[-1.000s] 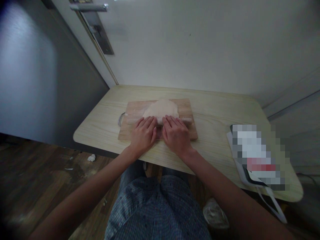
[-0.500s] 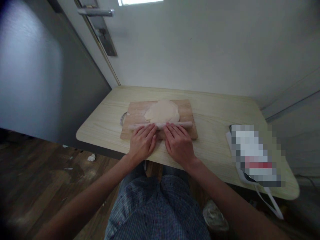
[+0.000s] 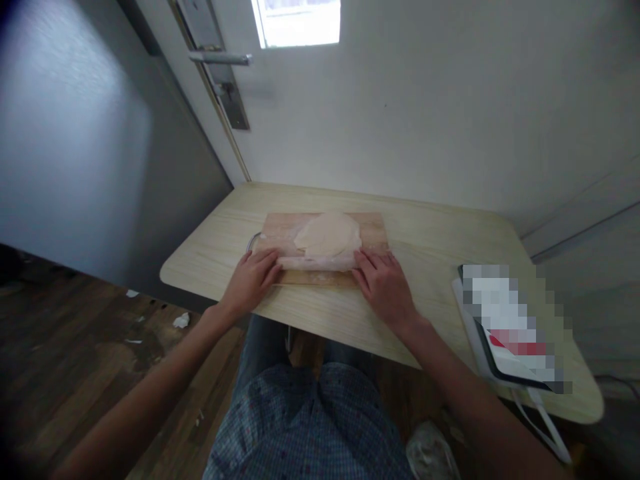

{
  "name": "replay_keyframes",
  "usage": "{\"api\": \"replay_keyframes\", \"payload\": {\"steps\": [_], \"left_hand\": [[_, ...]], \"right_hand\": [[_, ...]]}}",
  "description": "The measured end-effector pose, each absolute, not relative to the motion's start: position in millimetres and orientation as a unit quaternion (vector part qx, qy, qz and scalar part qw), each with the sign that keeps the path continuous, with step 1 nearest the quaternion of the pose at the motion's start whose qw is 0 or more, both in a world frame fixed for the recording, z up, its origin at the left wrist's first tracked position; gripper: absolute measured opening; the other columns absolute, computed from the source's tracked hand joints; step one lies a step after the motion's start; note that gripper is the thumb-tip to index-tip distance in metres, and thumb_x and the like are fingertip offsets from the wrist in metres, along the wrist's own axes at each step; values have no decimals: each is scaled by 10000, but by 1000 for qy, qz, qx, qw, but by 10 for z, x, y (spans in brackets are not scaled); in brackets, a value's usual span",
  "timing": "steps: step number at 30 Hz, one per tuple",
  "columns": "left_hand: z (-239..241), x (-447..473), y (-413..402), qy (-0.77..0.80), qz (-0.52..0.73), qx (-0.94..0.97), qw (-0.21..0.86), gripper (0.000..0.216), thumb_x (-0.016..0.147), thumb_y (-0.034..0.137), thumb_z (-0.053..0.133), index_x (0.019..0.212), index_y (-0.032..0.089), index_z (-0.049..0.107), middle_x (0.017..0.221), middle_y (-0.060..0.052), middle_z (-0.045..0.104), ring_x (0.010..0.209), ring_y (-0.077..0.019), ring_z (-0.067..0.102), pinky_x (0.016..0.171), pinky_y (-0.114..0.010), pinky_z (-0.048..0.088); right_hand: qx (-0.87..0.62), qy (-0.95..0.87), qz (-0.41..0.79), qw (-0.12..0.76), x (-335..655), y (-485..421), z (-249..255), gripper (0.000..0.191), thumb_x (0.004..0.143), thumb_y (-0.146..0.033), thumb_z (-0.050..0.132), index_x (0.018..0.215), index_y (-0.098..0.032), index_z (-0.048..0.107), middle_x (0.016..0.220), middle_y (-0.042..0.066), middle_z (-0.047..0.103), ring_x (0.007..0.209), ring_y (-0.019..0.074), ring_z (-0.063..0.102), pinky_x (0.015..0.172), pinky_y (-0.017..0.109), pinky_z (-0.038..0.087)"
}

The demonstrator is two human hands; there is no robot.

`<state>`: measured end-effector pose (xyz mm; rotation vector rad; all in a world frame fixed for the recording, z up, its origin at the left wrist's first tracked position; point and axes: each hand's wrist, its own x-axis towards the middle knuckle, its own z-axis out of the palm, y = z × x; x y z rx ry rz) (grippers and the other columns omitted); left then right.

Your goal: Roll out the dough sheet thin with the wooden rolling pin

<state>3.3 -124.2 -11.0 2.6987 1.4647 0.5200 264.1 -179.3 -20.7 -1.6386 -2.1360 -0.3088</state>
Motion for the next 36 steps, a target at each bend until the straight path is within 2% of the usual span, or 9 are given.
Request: {"api": "replay_keyframes", "payload": {"steps": [4,8,12,16,22,26,30,32,36], "left_hand": [[-62,-121,-1086,422,132,897,4,243,863,260,488,1007,92,587,1030,-135,621,966,-229,569,835,-351,463],[37,-86,-970,398,72,914,-33,211,853,273,506,956,108,589,931,-111,613,889,-230,560,759,-338,460],[174,46,-753,385,41,920,-60,218,876,278,462,968,121,583,959,-109,605,898,-228,548,754,-331,434],[295,151,-515,355,-13,934,-44,240,893,276,417,967,112,577,978,-113,603,888,-218,559,730,-308,416],[392,228,-312,306,-111,946,8,389,913,408,326,992,105,557,978,-127,617,815,-208,585,643,-273,394],[412,331,-199,290,-171,940,49,439,898,461,338,1008,112,581,979,-126,648,837,-205,592,690,-261,401],[480,467,-106,291,-223,926,86,386,878,417,397,1021,128,609,1039,-114,651,874,-198,596,729,-257,413],[523,545,-77,302,-254,915,83,318,843,382,462,934,141,648,984,-104,670,853,-207,605,730,-271,422],[526,684,-24,303,-294,905,60,196,731,351,597,656,180,658,666,-47,658,777,-228,612,727,-310,442]], "right_hand": [[-573,-789,-81,207,2777,-1696,-190,295,873,-307,437,1029,-104,585,1002,142,608,941,235,551,812,367,459],[-556,-812,-69,166,2846,-1625,-122,226,868,-279,442,955,-119,576,911,110,592,833,219,554,729,339,468],[-575,-804,-57,140,2933,-1517,-24,210,865,-305,434,914,-141,557,901,99,583,803,210,557,667,313,455],[-584,-805,-26,98,3018,-1408,69,246,876,-370,383,883,-173,531,903,91,590,784,199,567,605,286,423],[-579,-814,16,-51,3009,-1221,202,336,902,-414,284,864,-178,520,786,82,623,665,185,568,539,274,351],[-540,-833,79,-96,3017,-1031,305,358,899,-404,282,839,-181,556,771,82,643,643,166,571,538,261,368],[-482,-852,169,-120,3079,-834,405,345,883,-404,344,803,-187,600,757,59,656,615,148,579,533,259,404],[-470,-851,177,-151,3096,-748,445,311,850,-403,429,717,-184,606,682,41,645,541,132,552,496,258,386],[-450,-846,173,-228,3038,-633,538,345,797,-418,519,596,-147,595,617,22,630,465,79,489,470,246,340]]}}
